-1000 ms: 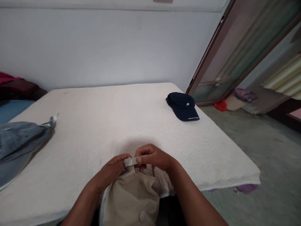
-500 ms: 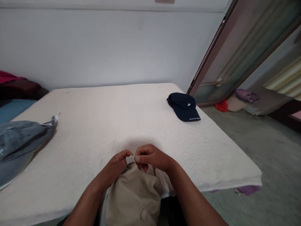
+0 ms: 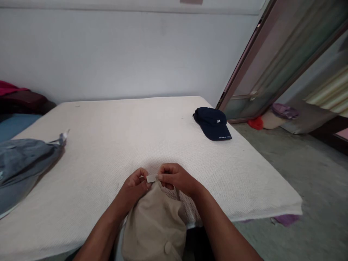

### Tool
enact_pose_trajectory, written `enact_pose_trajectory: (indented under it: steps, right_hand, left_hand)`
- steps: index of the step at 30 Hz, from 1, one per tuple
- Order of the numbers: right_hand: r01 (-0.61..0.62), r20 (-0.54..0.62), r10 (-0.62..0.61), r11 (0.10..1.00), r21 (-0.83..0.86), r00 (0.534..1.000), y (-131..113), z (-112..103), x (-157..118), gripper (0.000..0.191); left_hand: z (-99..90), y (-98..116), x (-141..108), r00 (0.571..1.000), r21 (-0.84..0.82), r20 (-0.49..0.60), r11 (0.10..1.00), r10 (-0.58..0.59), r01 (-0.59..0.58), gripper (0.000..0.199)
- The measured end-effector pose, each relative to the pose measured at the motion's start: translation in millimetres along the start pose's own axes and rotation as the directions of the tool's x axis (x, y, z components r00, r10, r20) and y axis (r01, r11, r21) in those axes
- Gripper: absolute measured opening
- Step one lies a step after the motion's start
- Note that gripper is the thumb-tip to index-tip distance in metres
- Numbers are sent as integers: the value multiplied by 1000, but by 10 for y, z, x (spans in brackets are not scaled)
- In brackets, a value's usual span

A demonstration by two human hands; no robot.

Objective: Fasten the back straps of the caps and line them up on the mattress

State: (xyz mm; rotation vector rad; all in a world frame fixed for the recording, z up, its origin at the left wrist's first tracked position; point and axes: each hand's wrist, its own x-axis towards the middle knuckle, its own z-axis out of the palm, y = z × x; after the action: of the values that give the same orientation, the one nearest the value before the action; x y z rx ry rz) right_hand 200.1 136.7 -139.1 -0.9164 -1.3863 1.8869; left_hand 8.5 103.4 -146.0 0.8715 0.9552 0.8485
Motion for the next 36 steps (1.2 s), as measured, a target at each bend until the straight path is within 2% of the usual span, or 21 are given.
enact_pose_trajectory:
  steps: [7, 14, 21, 26, 29, 32, 36]
  right_hand:
    - [-69, 44, 67, 997, 32, 997, 32, -5, 4, 17]
    - [-94, 73, 85, 986, 135, 994, 76, 3, 2, 19]
    - [-67, -4, 67, 994, 91, 998, 54, -55, -4, 18]
    - [-116, 85, 105, 985, 126, 991, 52, -48, -18, 21]
    - [-133, 76, 121, 975, 179, 990, 72, 1, -2, 25]
    - [-133, 84, 118, 967, 217, 990, 87, 36, 15, 27]
    - [-118, 57, 110, 980, 162, 992, 80, 40, 13, 23]
  left_hand:
    - [-37, -12, -13, 1000, 28, 17, 999, -21, 20, 21]
    - [-25, -20, 12, 999, 81, 37, 997, 1, -4, 25]
    - [-38, -21, -4, 1000, 118, -6, 993, 4, -3, 25]
    - [-18, -12, -6, 1000, 75, 20, 997, 14, -15, 26]
    - [-14, -2, -5, 999, 77, 45, 997, 2, -6, 26]
    - [-25, 0, -1, 1000, 121, 23, 993, 0, -3, 25]
    - [-24, -16, 7, 1000, 152, -2, 988, -9, 9, 27]
